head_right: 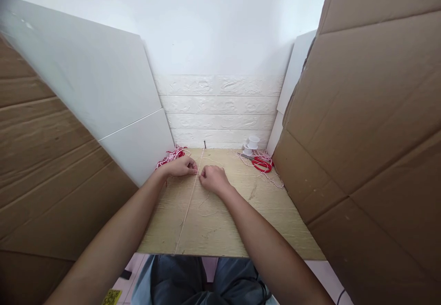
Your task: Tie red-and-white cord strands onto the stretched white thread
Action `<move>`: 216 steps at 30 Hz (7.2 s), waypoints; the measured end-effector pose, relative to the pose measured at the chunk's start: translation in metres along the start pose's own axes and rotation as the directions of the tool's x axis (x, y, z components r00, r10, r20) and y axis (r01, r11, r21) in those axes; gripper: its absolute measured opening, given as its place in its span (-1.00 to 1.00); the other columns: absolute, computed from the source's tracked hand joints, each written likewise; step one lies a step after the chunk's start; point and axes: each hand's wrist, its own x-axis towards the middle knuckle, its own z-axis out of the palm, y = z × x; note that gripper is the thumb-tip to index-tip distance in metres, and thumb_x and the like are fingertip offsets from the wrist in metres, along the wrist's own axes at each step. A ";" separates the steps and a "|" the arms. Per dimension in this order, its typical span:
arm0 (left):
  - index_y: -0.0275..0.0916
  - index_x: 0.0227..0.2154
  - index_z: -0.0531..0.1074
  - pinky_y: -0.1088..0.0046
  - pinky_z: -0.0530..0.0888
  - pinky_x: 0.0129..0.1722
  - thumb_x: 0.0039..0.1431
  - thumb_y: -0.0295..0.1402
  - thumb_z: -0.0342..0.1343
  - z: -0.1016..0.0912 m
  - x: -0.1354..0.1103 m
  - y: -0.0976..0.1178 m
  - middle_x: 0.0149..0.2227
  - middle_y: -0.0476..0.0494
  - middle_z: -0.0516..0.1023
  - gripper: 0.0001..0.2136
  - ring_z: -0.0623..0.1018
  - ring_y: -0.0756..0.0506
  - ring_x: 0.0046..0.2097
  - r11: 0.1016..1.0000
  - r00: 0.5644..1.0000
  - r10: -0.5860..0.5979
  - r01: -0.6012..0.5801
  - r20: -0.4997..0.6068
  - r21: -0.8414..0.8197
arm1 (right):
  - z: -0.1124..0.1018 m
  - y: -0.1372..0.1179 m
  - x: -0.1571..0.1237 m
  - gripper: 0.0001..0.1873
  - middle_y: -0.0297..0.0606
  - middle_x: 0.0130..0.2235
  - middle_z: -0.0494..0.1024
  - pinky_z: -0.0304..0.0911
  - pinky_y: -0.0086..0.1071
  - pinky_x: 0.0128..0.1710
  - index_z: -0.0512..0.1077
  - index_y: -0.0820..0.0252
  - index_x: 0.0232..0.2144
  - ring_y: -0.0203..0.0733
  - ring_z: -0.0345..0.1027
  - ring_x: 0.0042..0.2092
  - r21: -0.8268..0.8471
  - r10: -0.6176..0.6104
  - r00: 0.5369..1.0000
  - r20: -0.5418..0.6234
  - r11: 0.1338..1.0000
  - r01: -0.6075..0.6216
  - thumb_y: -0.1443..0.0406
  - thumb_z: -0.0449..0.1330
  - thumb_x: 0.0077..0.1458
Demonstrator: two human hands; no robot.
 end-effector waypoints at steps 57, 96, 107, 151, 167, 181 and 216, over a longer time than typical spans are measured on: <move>-0.21 -0.61 0.25 -0.09 0.38 0.08 0.13 -0.03 0.16 -0.022 -0.036 0.027 -0.36 -0.26 0.57 -0.60 0.57 -0.31 -0.03 0.261 0.969 0.071 -0.248 -0.238 -0.933 | 0.001 0.021 0.008 -0.90 -0.22 -0.30 0.58 0.11 -0.39 -0.28 0.46 0.15 -0.42 -0.18 0.40 -0.23 0.129 0.190 0.976 -0.104 0.976 -0.176 0.27 0.18 0.10; -0.28 -0.43 0.47 0.53 0.11 -0.72 -0.16 -0.19 0.32 -0.003 -0.012 0.014 -0.65 0.04 0.35 -0.71 0.29 0.05 -0.68 0.984 0.984 -0.180 0.180 0.014 -0.001 | 0.010 0.022 0.015 -0.78 -0.47 -0.62 0.38 0.08 -0.50 -0.54 0.45 0.19 -0.34 -0.33 0.26 -0.58 0.654 0.168 0.965 -0.201 0.757 0.004 0.37 0.05 -0.07; -0.26 -0.59 0.37 0.55 0.11 -0.72 -0.22 -0.14 0.37 -0.006 -0.013 0.013 -0.69 0.04 0.32 -0.66 0.29 0.05 -0.67 0.980 0.980 -0.197 0.197 0.041 -0.001 | 0.003 0.026 0.013 -0.80 -0.38 -0.49 0.49 0.08 -0.46 -0.42 0.51 0.14 -0.31 -0.28 0.32 -0.43 0.373 0.147 0.964 -0.220 0.926 -0.056 0.37 0.14 -0.02; -0.28 -0.46 0.54 0.44 0.37 -0.30 -0.08 -0.38 0.05 0.002 -0.001 0.005 -0.38 -0.11 0.58 -0.82 0.51 -0.09 -0.32 0.979 0.938 0.152 -0.098 -0.313 0.181 | 0.005 0.016 0.004 -0.73 -0.07 0.02 0.35 0.00 -0.14 0.01 0.51 0.10 -0.16 0.05 0.10 0.09 0.039 0.155 0.946 -0.283 0.988 -0.150 0.26 0.22 0.04; -0.26 -0.58 0.45 0.47 0.25 -0.44 -0.11 -0.41 0.04 0.002 -0.005 0.007 -0.52 -0.07 0.48 -0.90 0.40 -0.05 -0.44 0.958 0.914 0.051 0.069 -0.402 0.279 | 0.012 0.017 0.013 -0.89 -0.11 -0.13 0.44 0.02 -0.20 -0.05 0.49 0.16 -0.40 0.00 0.19 0.00 0.120 0.243 0.929 -0.280 0.969 -0.218 0.31 0.14 0.08; -0.27 -0.40 0.58 0.40 0.41 -0.17 -0.03 -0.41 0.06 0.015 0.005 -0.001 -0.32 -0.17 0.58 -0.80 0.52 -0.13 -0.23 0.933 0.890 0.223 -0.077 -0.398 0.351 | 0.014 0.016 0.027 -0.79 -0.11 -0.10 0.50 -0.03 -0.22 -0.01 0.43 0.18 -0.16 -0.06 0.24 0.00 -0.020 -0.046 0.962 -0.268 0.999 0.043 0.24 0.10 0.18; -0.27 -0.47 0.52 0.44 0.36 -0.36 0.00 -0.41 0.03 0.020 0.008 -0.008 -0.43 -0.11 0.56 -0.84 0.48 -0.07 -0.37 0.937 0.867 0.234 -0.080 -0.440 0.341 | 0.029 0.042 0.061 -0.89 -0.28 -0.37 0.53 0.10 -0.43 -0.31 0.48 0.17 -0.45 -0.24 0.31 -0.32 0.193 -0.049 0.952 -0.301 0.975 0.111 0.34 0.15 0.03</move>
